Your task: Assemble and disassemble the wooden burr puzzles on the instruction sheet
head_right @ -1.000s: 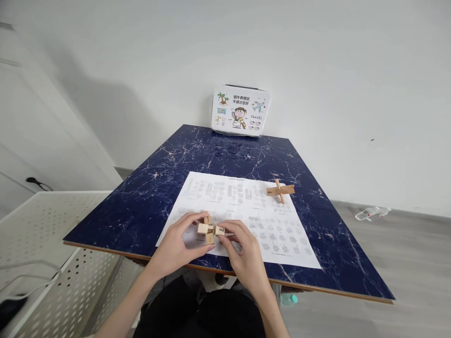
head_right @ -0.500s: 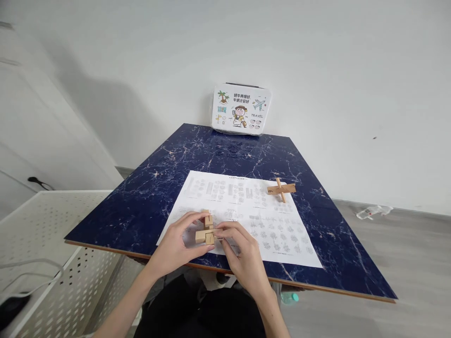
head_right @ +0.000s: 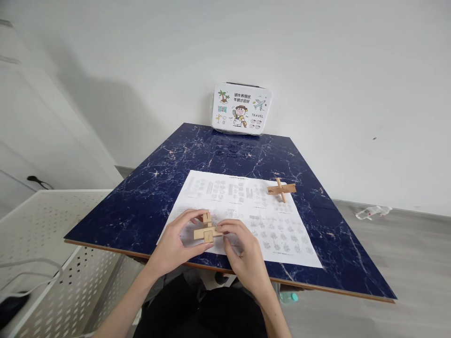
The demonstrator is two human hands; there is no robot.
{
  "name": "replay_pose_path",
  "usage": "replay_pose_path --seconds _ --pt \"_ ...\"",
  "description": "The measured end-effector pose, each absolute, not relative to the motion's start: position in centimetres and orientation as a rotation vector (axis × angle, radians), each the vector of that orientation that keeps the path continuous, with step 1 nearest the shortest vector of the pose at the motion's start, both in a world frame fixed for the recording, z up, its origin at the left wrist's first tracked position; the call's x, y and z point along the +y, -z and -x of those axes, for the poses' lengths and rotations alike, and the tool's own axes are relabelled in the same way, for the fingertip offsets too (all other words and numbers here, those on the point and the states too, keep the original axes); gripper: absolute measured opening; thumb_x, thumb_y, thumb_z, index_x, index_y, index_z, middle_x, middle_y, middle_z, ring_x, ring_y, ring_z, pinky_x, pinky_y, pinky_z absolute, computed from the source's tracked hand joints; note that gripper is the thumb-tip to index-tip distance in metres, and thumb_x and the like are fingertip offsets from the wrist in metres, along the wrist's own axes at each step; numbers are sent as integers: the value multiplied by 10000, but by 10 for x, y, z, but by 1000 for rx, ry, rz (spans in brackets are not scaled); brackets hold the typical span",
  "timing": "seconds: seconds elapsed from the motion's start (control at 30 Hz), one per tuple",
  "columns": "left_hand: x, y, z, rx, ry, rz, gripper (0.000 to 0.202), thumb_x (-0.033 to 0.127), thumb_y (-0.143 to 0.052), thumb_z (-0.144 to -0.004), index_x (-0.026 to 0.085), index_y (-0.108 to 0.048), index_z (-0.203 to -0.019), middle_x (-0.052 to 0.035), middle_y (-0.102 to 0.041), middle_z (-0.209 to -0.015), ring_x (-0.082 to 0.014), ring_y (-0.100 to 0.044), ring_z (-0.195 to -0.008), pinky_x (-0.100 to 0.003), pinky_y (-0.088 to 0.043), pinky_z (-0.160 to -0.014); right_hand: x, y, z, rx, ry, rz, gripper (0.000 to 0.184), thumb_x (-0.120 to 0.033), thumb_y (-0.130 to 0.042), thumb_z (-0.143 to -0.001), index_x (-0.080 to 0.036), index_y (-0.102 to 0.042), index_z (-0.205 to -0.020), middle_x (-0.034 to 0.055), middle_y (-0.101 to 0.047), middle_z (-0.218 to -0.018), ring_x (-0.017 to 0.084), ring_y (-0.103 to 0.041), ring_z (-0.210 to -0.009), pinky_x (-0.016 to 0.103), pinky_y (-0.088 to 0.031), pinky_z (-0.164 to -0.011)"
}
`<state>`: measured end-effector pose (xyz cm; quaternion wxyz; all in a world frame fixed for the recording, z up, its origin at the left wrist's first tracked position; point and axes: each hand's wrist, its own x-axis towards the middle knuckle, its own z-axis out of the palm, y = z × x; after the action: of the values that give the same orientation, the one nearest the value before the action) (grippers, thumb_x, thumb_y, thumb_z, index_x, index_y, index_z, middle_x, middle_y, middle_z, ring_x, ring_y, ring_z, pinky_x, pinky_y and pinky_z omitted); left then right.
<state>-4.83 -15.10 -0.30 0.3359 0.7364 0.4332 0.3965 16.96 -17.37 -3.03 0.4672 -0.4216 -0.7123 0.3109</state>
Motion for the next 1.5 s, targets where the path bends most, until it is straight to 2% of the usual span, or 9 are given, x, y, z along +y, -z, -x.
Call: replay_pose_path --seconds 0.2,0.37,0.57,0.73,0.83,1.03,1.23,1.4,1.5 --pt "-150 9 49 1240 -1204 -1900 589 299 -838 -825 322 -582 -1356 -50 -668 -1291 -239 -673 -1060 -412 -560 -963 -170 33 -167 -1675 -756 1164 250 -328 -516 -1056 -255 -597 -1280 118 -652 -1212 250 -688 -1065 395 -612 -896" --pt "-149 12 49 1322 -1350 -1852 568 317 -828 -825 305 -590 -1341 -59 -671 -1281 -241 -677 -1061 -403 -568 -935 -165 34 -160 -1763 -645 1348 405 -451 -571 -1030 -244 -576 -1377 128 -625 -1154 214 -661 -807 332 -589 -640" --pt "-148 12 48 1383 -1382 -1785 561 291 -810 -831 301 -585 -1345 -47 -665 -1257 -227 -669 -1038 -404 -556 -955 -161 34 -144 -1776 -540 1472 503 -577 -624 -976 -223 -595 -1333 110 -601 -1111 228 -648 -849 316 -544 -624" --pt "-148 13 48 1392 -1379 -1795 562 276 -804 -834 299 -579 -1348 -51 -660 -1265 -227 -667 -1031 -405 -561 -951 -158 35 -135 -1799 -423 1473 338 -545 -664 -948 -217 -672 -1032 96 -646 -1042 264 -659 -931 339 -536 -700" --pt "-147 14 49 1382 -1375 -1818 567 303 -808 -844 304 -569 -1358 -54 -660 -1273 -232 -673 -1047 -417 -557 -975 -156 35 -135 -1776 -433 1459 298 -506 -603 -991 -217 -676 -973 91 -665 -981 253 -656 -890 344 -529 -716" --pt "-147 14 49 1363 -1375 -1845 562 297 -804 -854 309 -565 -1362 -50 -660 -1272 -230 -678 -1059 -405 -563 -960 -157 29 -143 -1599 -610 1445 361 -549 -557 -1016 -209 -677 -1008 86 -706 -900 224 -661 -734 321 -510 -619" --pt "-149 14 50 1357 -1317 -1864 560 313 -813 -848 312 -572 -1353 -60 -652 -1293 -238 -670 -1052 -402 -569 -923 -164 25 -164 -1347 -777 1462 456 -625 -627 -953 -187 -668 -1074 98 -743 -828 219 -656 -614 289 -458 -473" --pt "-150 14 51 1355 -1269 -1903 587 309 -833 -837 329 -573 -1362 -46 -659 -1282 -228 -667 -1029 -401 -566 -930 -173 16 -174 -1240 -775 1394 400 -592 -640 -959 -205 -661 -1055 54 -683 -786 185 -615 -604 296 -495 -536" --pt "-151 13 49 1367 -1236 -1930 594 306 -833 -838 336 -572 -1370 -47 -655 -1299 -233 -668 -1033 -402 -571 -929 -181 8 -170 -1225 -795 1327 370 -541 -626 -986 -223 -667 -1170 39 -666 -787 162 -570 -565 300 -516 -534"
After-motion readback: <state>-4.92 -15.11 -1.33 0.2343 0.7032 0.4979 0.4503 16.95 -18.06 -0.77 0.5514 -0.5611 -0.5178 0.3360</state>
